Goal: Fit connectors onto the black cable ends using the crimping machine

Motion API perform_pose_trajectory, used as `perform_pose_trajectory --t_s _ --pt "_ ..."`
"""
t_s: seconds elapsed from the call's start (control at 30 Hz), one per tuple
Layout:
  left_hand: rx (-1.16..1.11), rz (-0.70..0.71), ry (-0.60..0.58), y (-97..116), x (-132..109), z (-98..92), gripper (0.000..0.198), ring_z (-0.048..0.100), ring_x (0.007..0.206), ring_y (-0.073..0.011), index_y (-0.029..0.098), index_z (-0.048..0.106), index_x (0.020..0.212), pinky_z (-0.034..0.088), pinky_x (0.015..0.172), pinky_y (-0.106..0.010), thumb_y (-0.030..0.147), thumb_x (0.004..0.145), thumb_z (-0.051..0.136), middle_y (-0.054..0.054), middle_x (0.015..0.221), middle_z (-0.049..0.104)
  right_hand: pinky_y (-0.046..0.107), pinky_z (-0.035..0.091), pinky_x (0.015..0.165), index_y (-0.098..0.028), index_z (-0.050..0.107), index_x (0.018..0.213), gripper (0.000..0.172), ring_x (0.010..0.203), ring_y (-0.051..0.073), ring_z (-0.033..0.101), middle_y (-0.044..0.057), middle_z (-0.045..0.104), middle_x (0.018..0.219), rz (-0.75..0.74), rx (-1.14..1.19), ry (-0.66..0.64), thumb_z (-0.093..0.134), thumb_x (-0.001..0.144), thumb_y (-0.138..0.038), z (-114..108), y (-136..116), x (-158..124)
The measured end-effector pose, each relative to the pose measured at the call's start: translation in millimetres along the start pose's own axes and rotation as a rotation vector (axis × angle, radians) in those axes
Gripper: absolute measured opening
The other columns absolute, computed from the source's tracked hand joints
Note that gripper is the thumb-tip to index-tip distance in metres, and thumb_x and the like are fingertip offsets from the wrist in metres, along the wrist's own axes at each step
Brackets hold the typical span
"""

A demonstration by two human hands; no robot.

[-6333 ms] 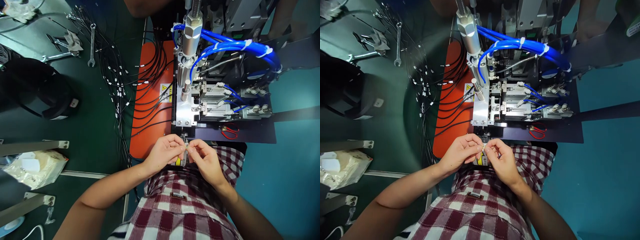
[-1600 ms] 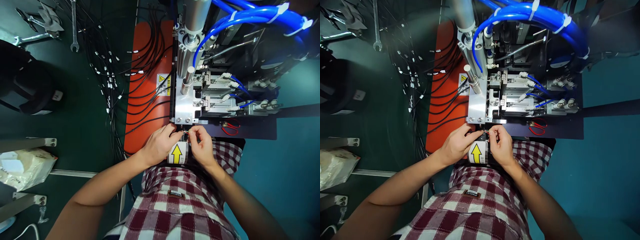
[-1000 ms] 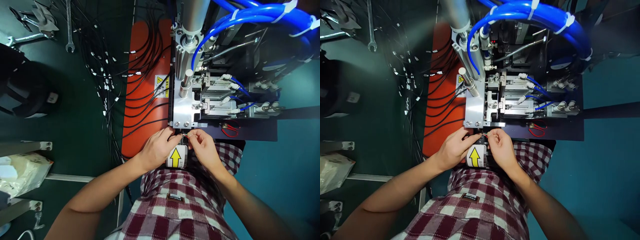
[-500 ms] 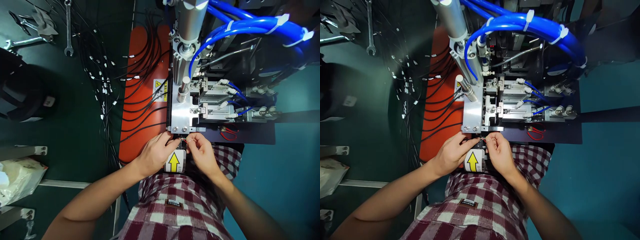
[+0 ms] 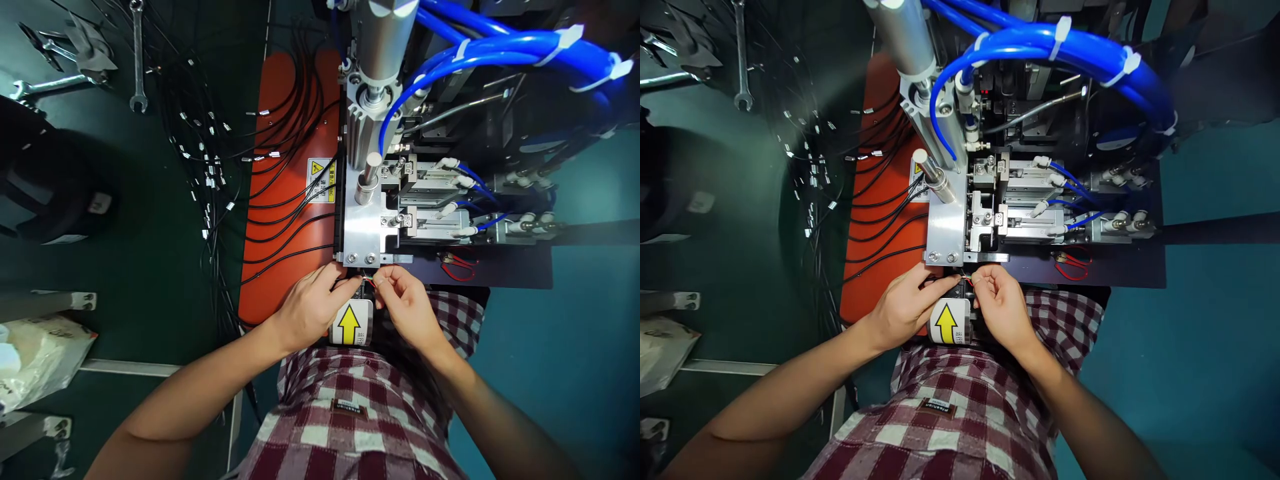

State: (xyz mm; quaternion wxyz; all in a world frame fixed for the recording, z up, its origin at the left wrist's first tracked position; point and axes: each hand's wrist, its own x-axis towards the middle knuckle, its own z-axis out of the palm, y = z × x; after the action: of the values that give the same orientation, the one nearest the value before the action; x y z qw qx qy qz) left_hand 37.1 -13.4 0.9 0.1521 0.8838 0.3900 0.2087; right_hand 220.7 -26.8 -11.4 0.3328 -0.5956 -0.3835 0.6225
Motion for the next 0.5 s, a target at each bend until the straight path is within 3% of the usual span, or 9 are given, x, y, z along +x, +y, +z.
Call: perform_pose_trajectory --t_s 0.5 --pt "0.021 -0.026 -0.024 0.2 -0.2 0.5 0.029 0.062 0.083 -0.018 0.013 0.066 0.109 0.058 0.071 -0.03 0.017 0.096 0.041 -0.01 0.089 0.059 0.024 0.04 0.05 -0.019 0.054 0.08 0.023 0.053 0.012 0.051 -0.003 0.052 0.062 -0.032 -0.06 0.02 0.056 0.086 -0.041 -1.6 -0.7 -0.2"
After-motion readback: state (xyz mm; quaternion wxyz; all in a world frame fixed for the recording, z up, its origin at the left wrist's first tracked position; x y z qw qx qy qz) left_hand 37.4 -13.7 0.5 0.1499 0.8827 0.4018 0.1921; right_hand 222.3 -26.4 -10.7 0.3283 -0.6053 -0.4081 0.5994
